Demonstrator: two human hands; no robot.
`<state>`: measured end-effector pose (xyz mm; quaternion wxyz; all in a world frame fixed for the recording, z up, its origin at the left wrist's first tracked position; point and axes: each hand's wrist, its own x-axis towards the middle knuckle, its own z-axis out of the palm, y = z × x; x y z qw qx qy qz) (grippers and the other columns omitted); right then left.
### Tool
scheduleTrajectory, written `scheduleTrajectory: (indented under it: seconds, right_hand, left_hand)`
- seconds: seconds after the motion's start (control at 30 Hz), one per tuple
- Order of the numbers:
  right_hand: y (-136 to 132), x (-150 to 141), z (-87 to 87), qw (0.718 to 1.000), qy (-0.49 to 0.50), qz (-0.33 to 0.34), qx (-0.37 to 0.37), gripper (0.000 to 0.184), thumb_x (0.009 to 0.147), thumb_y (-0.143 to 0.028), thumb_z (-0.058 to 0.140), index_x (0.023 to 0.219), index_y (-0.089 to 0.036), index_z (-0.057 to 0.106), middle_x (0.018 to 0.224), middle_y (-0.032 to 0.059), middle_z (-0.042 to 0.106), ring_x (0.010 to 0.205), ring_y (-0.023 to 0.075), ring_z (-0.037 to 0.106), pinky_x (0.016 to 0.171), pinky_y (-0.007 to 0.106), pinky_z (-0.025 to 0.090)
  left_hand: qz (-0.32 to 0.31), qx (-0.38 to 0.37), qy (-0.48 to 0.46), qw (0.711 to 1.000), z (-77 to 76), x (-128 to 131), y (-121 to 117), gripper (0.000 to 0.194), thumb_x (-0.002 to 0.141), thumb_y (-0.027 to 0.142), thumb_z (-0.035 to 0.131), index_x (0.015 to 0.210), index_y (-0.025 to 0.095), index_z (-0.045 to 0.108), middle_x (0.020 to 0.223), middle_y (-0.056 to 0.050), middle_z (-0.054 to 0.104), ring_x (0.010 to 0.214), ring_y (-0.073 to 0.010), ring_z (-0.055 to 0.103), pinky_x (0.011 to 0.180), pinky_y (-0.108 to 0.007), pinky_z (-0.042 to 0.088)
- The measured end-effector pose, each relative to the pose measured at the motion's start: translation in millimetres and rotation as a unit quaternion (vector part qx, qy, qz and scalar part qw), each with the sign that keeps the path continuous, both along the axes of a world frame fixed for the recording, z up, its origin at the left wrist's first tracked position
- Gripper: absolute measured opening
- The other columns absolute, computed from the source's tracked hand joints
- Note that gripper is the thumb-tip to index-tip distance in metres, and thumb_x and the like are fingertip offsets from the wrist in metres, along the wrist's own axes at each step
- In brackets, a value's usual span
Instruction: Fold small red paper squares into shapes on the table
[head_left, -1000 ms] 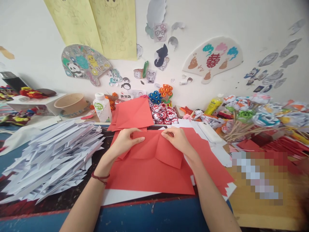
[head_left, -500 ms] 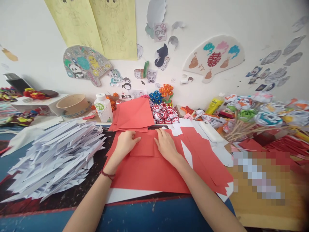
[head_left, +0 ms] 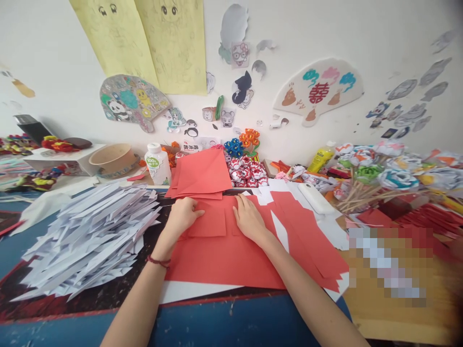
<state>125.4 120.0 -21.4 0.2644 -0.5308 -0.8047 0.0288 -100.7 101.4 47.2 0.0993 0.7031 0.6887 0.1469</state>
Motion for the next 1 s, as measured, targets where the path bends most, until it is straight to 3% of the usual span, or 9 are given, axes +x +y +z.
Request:
scheduleTrajectory:
  seconds: [0.1, 0.23, 0.4, 0.5, 0.6, 0.77, 0.83, 0.93, 1.0]
  right_hand:
    - [0.9, 1.9, 5.7, 0.999, 0.032, 0.007, 0.009, 0.039, 0.095, -0.024, 0.038, 0.131, -0.012, 0.048, 0.134, 0.017, 0.048, 0.123, 0.0271, 0.046, 0.101, 0.041, 0.04]
    - [5.2, 15.6, 18.5, 0.996, 0.08, -0.016, 0.019, 0.017, 0.088, -0.021, 0.055, 0.104, -0.02, 0.06, 0.109, 0.0095, 0.059, 0.104, 0.0249, 0.055, 0.09, 0.039, 0.044]
    - [13.2, 36.4, 24.5, 0.995, 0.079, 0.03, -0.05, 0.021, 0.077, -0.032, 0.073, 0.092, -0.021, 0.064, 0.095, 0.0056, 0.061, 0.093, 0.0237, 0.055, 0.081, 0.035, 0.043]
    - [14.8, 40.6, 25.5, 0.995, 0.063, 0.053, -0.061, 0.02, 0.073, -0.032, 0.076, 0.086, -0.021, 0.065, 0.092, 0.0044, 0.06, 0.089, 0.0222, 0.054, 0.078, 0.033, 0.041]
    - [15.2, 40.7, 26.4, 0.994, 0.06, 0.063, -0.063, 0.02, 0.073, -0.032, 0.076, 0.087, -0.022, 0.066, 0.09, 0.0036, 0.059, 0.087, 0.021, 0.054, 0.077, 0.032, 0.04]
    - [17.1, 36.2, 28.9, 0.988, 0.131, 0.065, -0.056, 0.019, 0.076, -0.035, 0.072, 0.089, -0.022, 0.068, 0.092, 0.0054, 0.061, 0.09, 0.0224, 0.054, 0.081, 0.034, 0.04]
    - [14.8, 32.5, 33.8, 0.965, 0.231, 0.089, -0.086, 0.025, 0.084, -0.044, 0.061, 0.088, -0.02, 0.069, 0.09, 0.0061, 0.063, 0.088, 0.0222, 0.056, 0.079, 0.034, 0.042]
    - [6.3, 26.3, 44.3, 0.881, 0.393, 0.155, -0.213, 0.051, 0.091, -0.059, 0.038, 0.087, -0.019, 0.07, 0.079, 0.0048, 0.066, 0.075, 0.0196, 0.059, 0.069, 0.03, 0.046]
    - [0.5, 22.9, 49.5, 0.844, 0.431, 0.184, -0.261, 0.051, 0.087, -0.062, 0.044, 0.082, -0.019, 0.07, 0.074, 0.0036, 0.067, 0.068, 0.0178, 0.06, 0.064, 0.029, 0.046]
  left_hand:
    - [0.013, 0.021, -0.01, 1.0, 6.1, -6.6, -1.8, 0.044, 0.071, 0.038, 0.063, 0.05, 0.02, 0.028, 0.046, 0.004, 0.034, 0.047, -0.0117, 0.031, 0.053, -0.026, 0.018]
    - [0.02, 0.079, -0.069, 0.994, 11.2, -5.4, -3.3, 0.047, 0.073, 0.04, 0.061, 0.054, 0.02, 0.023, 0.046, 0.006, 0.026, 0.047, -0.0103, 0.025, 0.052, -0.026, 0.017]
    - [0.017, 0.129, -0.267, 0.955, 7.1, 1.8, -1.8, 0.049, 0.078, 0.047, 0.058, 0.059, 0.021, 0.022, 0.052, 0.007, 0.023, 0.048, -0.0083, 0.024, 0.049, -0.022, 0.018]
    - [0.025, 0.108, -0.414, 0.903, 3.7, 6.2, -1.6, 0.051, 0.077, 0.051, 0.06, 0.061, 0.021, 0.022, 0.052, 0.008, 0.025, 0.046, -0.0071, 0.024, 0.045, -0.021, 0.016]
    - [0.02, 0.078, -0.492, 0.867, 4.0, 12.2, -3.8, 0.048, 0.074, 0.052, 0.063, 0.06, 0.021, 0.03, 0.052, 0.007, 0.033, 0.044, -0.0067, 0.028, 0.043, -0.02, 0.017]
    - [-0.016, 0.049, -0.495, 0.867, 4.8, 25.7, -8.1, 0.046, 0.073, 0.053, 0.064, 0.059, 0.02, 0.035, 0.052, 0.006, 0.038, 0.046, -0.0077, 0.035, 0.043, -0.019, 0.023]
    - [-0.037, 0.051, -0.459, 0.886, 2.7, 30.5, -7.8, 0.045, 0.075, 0.052, 0.061, 0.058, 0.02, 0.035, 0.053, 0.006, 0.039, 0.048, -0.0086, 0.037, 0.045, -0.02, 0.025]
    - [-0.035, 0.106, -0.341, 0.933, -1.2, 35.4, -6.1, 0.041, 0.079, 0.047, 0.058, 0.058, 0.019, 0.037, 0.054, 0.005, 0.04, 0.051, -0.0101, 0.041, 0.048, -0.021, 0.026]
    - [-0.008, 0.157, -0.252, 0.955, -2.9, 37.5, -5.5, 0.036, 0.08, 0.043, 0.057, 0.059, 0.019, 0.042, 0.054, 0.004, 0.042, 0.053, -0.0114, 0.044, 0.051, -0.022, 0.027]
